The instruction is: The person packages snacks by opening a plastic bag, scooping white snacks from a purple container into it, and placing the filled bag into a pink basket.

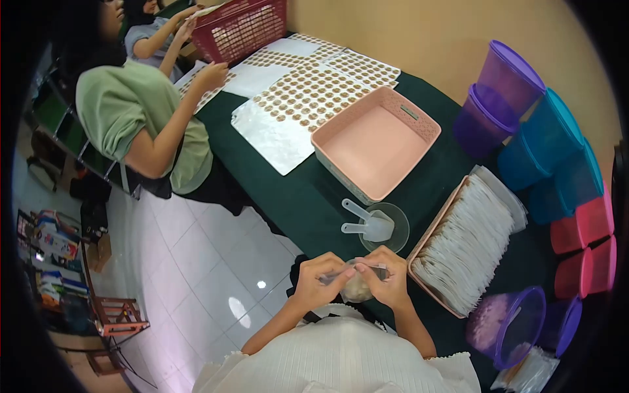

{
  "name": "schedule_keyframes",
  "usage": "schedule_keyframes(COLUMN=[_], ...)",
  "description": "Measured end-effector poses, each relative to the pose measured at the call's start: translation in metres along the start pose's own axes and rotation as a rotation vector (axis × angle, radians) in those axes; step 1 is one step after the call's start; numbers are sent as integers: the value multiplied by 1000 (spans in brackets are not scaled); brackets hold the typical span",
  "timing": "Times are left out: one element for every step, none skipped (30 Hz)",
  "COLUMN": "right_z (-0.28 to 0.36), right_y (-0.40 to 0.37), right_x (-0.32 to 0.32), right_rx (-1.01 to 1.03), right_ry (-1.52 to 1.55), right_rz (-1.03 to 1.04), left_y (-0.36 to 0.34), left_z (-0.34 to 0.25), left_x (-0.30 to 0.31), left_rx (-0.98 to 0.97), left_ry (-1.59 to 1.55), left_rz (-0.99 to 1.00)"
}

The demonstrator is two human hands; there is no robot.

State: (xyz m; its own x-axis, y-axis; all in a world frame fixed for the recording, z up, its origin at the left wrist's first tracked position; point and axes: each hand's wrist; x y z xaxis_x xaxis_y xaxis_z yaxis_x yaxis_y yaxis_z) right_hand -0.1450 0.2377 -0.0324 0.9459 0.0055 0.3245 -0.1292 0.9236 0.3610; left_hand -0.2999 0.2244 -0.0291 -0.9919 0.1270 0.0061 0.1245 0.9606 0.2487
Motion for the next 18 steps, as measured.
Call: schedule_keyframes(right_z=[-1,-2,-1,0,3,7,11,14,15,15,9,8,6,6,4,4,5,5], right_y=[2,5,10,15,20,26,33,38,40,42,40,43,45,47,50,54,59,63], right_x=[0,-2,-4,-6,-9,-12,-14,-16,-16,-17,-23,-26,-29,-33,-41,-48,-55,-60], right_rx=[-6,-14,-1,13,8,36,65,63,40,13,-32,-39,-134,-227,-212,-212,-104,6], right_ry=[-30,-36,-41,-46,-53,-64,-77,-83,-162,-239,-218,-221,-174,-126,-93,-96,-113,-131], right_rz=[5,-16,-12,-7,-28,-4,21,3,59,114,36,18,0,-15,-67,-71,-127,-186], left_y=[7,13,19,25,32,40,49,57,64,72,80,87,92,95,98,101,104,109], left_z=[1,4,8,11,12,13,14,15,17,17,13,10,9,8,7,11,18,24], left_x=[1,3,5,9,15,22,29,38,48,58,67,71,73,77,83,90,97,102], left_rx=[3,4,-23,-51,-53,-25,3,-1,23,48,12,12,-38,-88,-59,-61,-109,-158], left_ry=[-38,-42,-43,-45,-49,-72,-95,-97,-127,-156,-150,-150,-171,-194,-163,-166,-105,-45], left_rz=[-15,7,-3,-15,7,5,2,21,126,232,358,378,432,481,470,475,451,430])
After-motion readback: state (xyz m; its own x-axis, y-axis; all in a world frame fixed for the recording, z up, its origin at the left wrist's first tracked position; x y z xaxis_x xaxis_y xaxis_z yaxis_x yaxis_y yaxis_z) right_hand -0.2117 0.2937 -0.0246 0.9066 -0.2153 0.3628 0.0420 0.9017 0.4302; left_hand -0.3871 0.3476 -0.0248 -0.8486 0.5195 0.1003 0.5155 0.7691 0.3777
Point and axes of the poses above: each hand's wrist, its own y-axis towards the middle knuckle, its own x-axis out of the back of the hand, z = x × y, and after that the axes turned 11 degrees about -y, right-handed
